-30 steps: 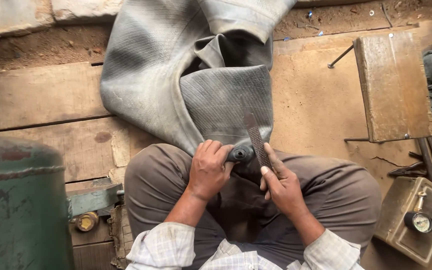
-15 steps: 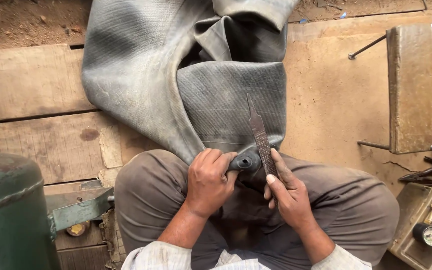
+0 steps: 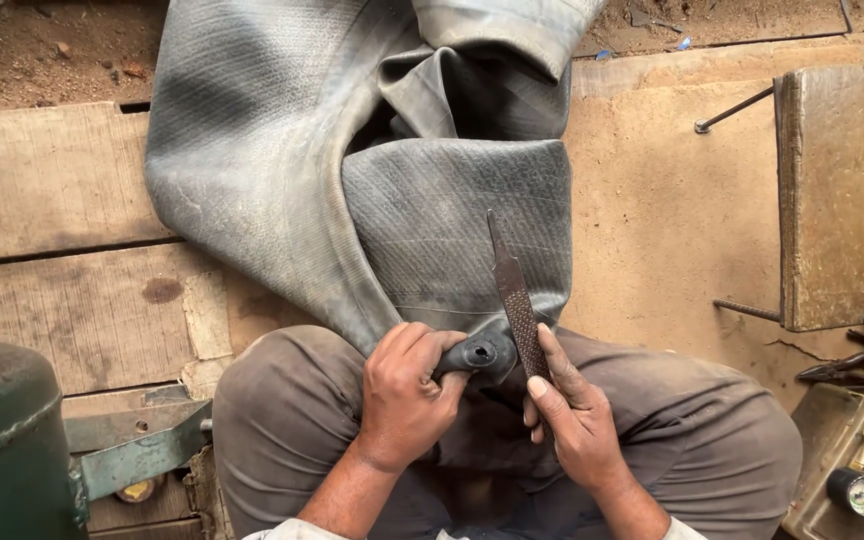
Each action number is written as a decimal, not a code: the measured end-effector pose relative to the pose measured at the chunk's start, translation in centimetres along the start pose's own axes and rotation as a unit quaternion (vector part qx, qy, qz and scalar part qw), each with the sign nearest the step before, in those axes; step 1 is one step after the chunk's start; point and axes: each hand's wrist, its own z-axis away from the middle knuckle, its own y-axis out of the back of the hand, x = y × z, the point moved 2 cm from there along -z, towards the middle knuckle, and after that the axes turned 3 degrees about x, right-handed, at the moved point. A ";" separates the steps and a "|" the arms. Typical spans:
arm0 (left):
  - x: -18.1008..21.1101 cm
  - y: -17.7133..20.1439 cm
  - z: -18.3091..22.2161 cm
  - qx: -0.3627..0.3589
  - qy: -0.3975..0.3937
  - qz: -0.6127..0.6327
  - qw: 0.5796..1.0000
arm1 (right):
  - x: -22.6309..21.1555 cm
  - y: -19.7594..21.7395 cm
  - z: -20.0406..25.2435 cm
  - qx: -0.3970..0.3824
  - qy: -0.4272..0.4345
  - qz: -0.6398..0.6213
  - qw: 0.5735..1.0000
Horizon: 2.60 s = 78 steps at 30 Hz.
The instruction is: The recorder uses a metal rasp to scrape and roughen the surface of a motorcycle inner tube around a puncture to prepare it for patching.
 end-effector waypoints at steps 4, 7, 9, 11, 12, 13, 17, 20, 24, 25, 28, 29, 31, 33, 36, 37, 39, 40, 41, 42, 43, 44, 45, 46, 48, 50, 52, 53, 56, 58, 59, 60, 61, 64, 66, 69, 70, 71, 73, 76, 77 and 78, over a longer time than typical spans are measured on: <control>-0.8 -0.9 0.4 -0.023 0.029 -0.003 0.999 | 0.1 0.0 -0.3 0.003 -0.003 0.036 0.999; -0.7 -1.0 0.5 -0.017 0.013 -0.023 1.000 | -0.1 -0.1 -0.4 0.006 -0.014 0.017 1.000; -0.6 -0.9 0.6 -0.018 0.011 -0.022 1.000 | -0.2 -0.2 -0.4 0.013 -0.018 0.012 1.000; -0.5 -0.8 0.5 -0.014 0.006 -0.027 1.000 | -0.5 -0.4 -0.6 0.017 -0.025 0.004 1.000; -0.4 -0.8 0.5 -0.010 0.002 -0.032 0.999 | -0.6 -0.4 -0.5 0.022 -0.034 -0.003 0.999; -0.4 -0.9 0.5 -0.009 0.000 -0.032 0.999 | -0.8 -0.5 -0.5 0.022 -0.031 -0.002 0.999; -0.5 -1.1 0.7 -0.012 0.000 -0.042 0.999 | -1.4 -0.7 -0.6 0.029 -0.026 0.012 0.999; -0.4 -1.2 1.0 -0.028 -0.010 -0.058 0.998 | -1.7 -0.9 -0.4 0.033 -0.029 0.023 0.999; -0.4 -1.3 1.6 -0.059 -0.029 -0.089 0.994 | -1.3 -1.0 -0.5 0.033 -0.014 0.027 0.999; -0.4 -1.3 1.6 -0.055 -0.031 -0.090 0.994 | -1.5 -1.1 -0.5 0.031 -0.009 0.028 0.999; -0.3 -1.4 2.1 -0.055 -0.064 -0.105 0.991 | -1.5 -1.3 -0.1 0.043 -0.014 0.057 0.997; -0.4 -1.4 2.2 -0.053 -0.063 -0.111 0.990 | -1.5 -1.3 0.0 0.041 -0.005 0.055 0.998; -0.5 -1.3 2.4 -0.048 -0.065 -0.116 0.990 | -1.2 -1.3 0.1 0.038 0.008 0.056 0.998; -0.6 -1.3 2.5 -0.033 -0.053 -0.092 0.994 | -1.0 -1.3 0.1 0.040 0.041 0.032 0.998; -1.3 -1.3 2.9 -0.032 -0.058 -0.077 0.995 | -1.0 -1.5 0.9 0.056 0.056 0.049 0.996; -1.4 -1.3 2.9 -0.032 -0.057 -0.075 0.995 | -1.2 -1.7 1.4 0.057 0.055 0.051 0.996; -1.6 -1.3 2.7 -0.002 -0.077 -0.064 0.995 | -1.8 -2.0 2.0 0.078 0.045 0.060 0.994; -1.5 -1.3 2.8 -0.001 -0.077 -0.062 0.995 | -1.8 -2.2 2.5 0.079 0.047 0.063 0.994; -1.5 -1.3 2.7 -0.002 -0.066 -0.059 0.996 | -2.0 -2.4 2.8 0.086 0.058 0.080 0.991; -1.6 -1.4 2.6 -0.003 -0.055 -0.056 0.997 | -2.1 -2.6 3.0 0.093 0.070 0.097 0.989; -1.7 -1.5 2.7 -0.004 -0.052 -0.053 0.997 | -2.5 -3.1 3.5 0.093 0.067 0.099 0.988; -1.8 -1.7 2.9 0.015 -0.061 -0.055 0.996 | -3.0 -3.7 3.9 0.088 0.080 0.112 0.987; -1.9 -1.7 2.6 0.037 -0.072 -0.059 0.995 | -3.7 -4.4 3.9 0.081 0.097 0.123 0.984; -2.1 -1.8 2.5 0.039 -0.072 -0.058 0.995 | -4.7 -5.1 3.7 0.080 0.098 0.126 0.984; -2.4 -2.0 2.8 0.054 -0.103 -0.071 0.991 | -6.5 -6.6 3.8 0.094 0.084 0.148 0.981; -2.0 -1.8 2.8 0.050 -0.099 -0.072 0.991 | -6.8 -7.4 2.8 0.099 0.086 0.134 0.982; -2.1 -1.7 2.6 0.047 -0.095 -0.074 0.992 | -6.5 -7.9 1.8 0.104 0.089 0.120 0.983; -2.4 -1.9 2.7 0.052 -0.104 -0.067 0.991 | -6.0 -8.0 1.6 0.106 0.120 0.139 0.977; -2.5 -1.7 2.8 0.060 -0.115 -0.061 0.990 | -5.1 -8.0 2.1 0.108 0.213 0.220 0.946; -2.3 -1.7 2.9 0.060 -0.118 -0.059 0.990 | -5.0 -7.7 3.8 0.108 0.272 0.283 0.914; -2.3 -1.7 2.9 0.059 -0.116 -0.060 0.990 | -4.9 -7.6 4.9 0.094 0.248 0.291 0.919; -2.2 -1.6 2.9 0.057 -0.114 -0.062 0.990 | -4.8 -7.4 5.9 0.081 0.224 0.300 0.924; -2.2 -1.4 2.9 0.057 -0.113 -0.060 0.990 | -4.5 -7.0 7.1 0.081 0.223 0.301 0.924; -1.9 -1.4 3.1 0.044 -0.103 -0.057 0.992 | -3.3 -5.6 10.2 0.045 0.139 0.312 0.939; -2.0 -1.3 3.0 0.049 -0.097 -0.051 0.993 | -2.3 -5.0 11.0 0.041 0.081 0.303 0.949; -1.5 -1.0 2.8 0.058 -0.105 -0.051 0.992 | -4.1 -6.0 8.8 0.040 0.155 0.312 0.936; -1.8 -1.1 2.8 0.059 -0.105 -0.053 0.991 | -4.5 -6.4 6.8 0.039 0.157 0.311 0.936; -2.1 -1.4 2.8 0.049 -0.098 -0.058 0.992 | -5.1 -6.7 5.1 0.041 0.212 0.303 0.928; -2.2 -1.7 2.9 0.040 -0.092 -0.063 0.993 | -6.0 -7.2 2.6 0.043 0.269 0.293 0.916; -2.2 -1.5 2.8 0.064 -0.100 -0.043 0.992 | -6.9 -7.7 1.5 0.067 0.298 0.296 0.905; -2.2 -1.5 3.0 0.056 -0.100 -0.050 0.992 | -7.1 -7.7 2.3 0.075 0.258 0.314 0.911; -2.4 -1.6 3.1 0.048 -0.100 -0.056 0.992 | -7.1 -7.6 3.0 0.081 0.218 0.332 0.914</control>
